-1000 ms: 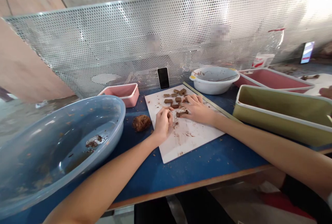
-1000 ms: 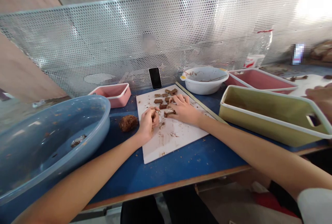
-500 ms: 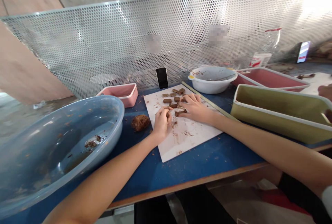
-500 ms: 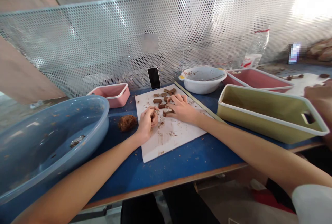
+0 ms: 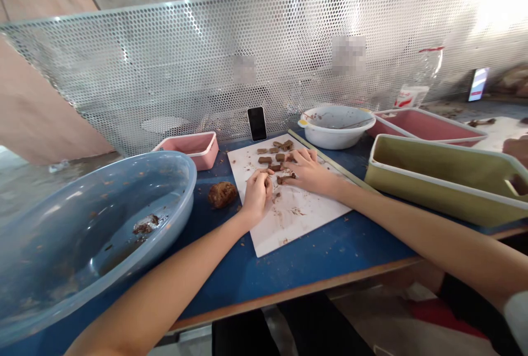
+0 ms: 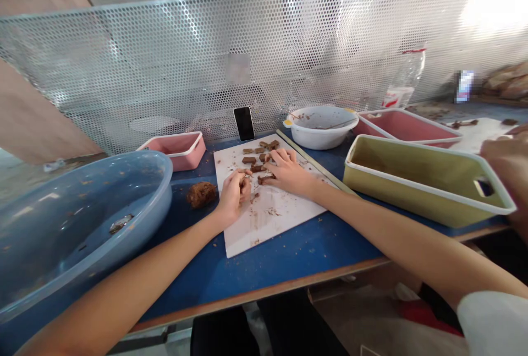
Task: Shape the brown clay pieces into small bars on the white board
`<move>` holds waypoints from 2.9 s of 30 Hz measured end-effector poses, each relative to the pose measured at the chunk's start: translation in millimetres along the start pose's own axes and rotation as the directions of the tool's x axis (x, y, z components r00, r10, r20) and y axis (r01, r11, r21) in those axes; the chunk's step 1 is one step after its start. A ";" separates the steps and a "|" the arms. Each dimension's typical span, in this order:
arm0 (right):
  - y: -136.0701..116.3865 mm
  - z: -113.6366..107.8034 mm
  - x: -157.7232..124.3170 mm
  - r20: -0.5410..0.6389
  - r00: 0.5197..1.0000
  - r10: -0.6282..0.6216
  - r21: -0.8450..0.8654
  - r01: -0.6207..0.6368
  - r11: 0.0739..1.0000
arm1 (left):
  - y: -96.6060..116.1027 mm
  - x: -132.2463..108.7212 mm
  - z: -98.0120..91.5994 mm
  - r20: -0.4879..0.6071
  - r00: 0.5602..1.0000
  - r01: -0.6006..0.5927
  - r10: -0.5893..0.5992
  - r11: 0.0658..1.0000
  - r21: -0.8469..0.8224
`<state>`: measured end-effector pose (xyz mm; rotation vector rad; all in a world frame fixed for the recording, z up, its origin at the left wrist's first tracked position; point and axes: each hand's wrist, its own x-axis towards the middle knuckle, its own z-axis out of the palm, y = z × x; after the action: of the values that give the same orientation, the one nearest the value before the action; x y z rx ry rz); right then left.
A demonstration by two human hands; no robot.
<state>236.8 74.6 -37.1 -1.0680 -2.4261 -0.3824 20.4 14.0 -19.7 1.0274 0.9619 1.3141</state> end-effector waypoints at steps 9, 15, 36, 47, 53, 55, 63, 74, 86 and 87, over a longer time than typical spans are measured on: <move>0.7 1.3 1.4 0.010 1.000 0.008 -0.009 -0.008 1.000 | 2.3 -2.2 0.6 0.012 1.000 -0.003 0.003 1.000 -0.010; 2.7 3.5 2.1 0.000 1.000 -0.002 -0.014 0.002 1.000 | 1.0 -0.7 0.5 0.007 1.000 0.008 -0.008 1.000 -0.013; 3.6 5.3 5.8 -0.003 1.000 -0.014 -0.073 0.014 0.997 | -0.7 -0.3 0.1 0.017 1.000 0.002 -0.002 1.000 0.000; 0.6 -0.1 9.9 0.024 0.999 0.045 0.033 -0.046 0.998 | 1.0 -1.8 0.7 0.011 1.000 0.005 -0.005 1.000 -0.002; 13.1 -37.5 1.2 0.129 0.977 0.168 0.160 -0.188 0.969 | 1.1 -3.8 -0.7 0.037 0.999 -0.026 0.025 1.000 0.012; 18.6 -54.7 -9.4 0.153 0.971 0.184 0.164 -0.209 0.964 | 0.2 -3.9 -1.3 0.045 0.999 -0.028 0.028 1.000 -0.001; 1.7 -72.4 -35.0 0.164 0.982 0.089 0.074 -0.102 0.992 | -5.0 -0.7 -3.1 0.046 0.999 -0.022 0.023 1.000 -0.021; -32.2 -26.2 -21.6 0.158 0.986 -0.051 -0.046 0.059 0.997 | -6.6 1.0 -5.5 0.039 0.999 0.014 -0.015 1.000 0.016; -30.9 -31.0 -21.0 0.211 0.976 -0.058 -0.061 0.072 0.996 | -3.2 -2.0 -4.0 0.044 0.999 -0.012 0.010 0.999 0.048; -31.3 -31.5 -21.4 0.208 0.976 -0.057 -0.061 0.071 0.996 | -3.5 -1.8 -4.0 0.041 0.999 -0.013 0.011 0.999 0.048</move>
<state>235.5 27.4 -23.1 -1.1091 -2.6534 -0.3954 17.5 12.4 -24.2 1.0945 0.9623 1.2802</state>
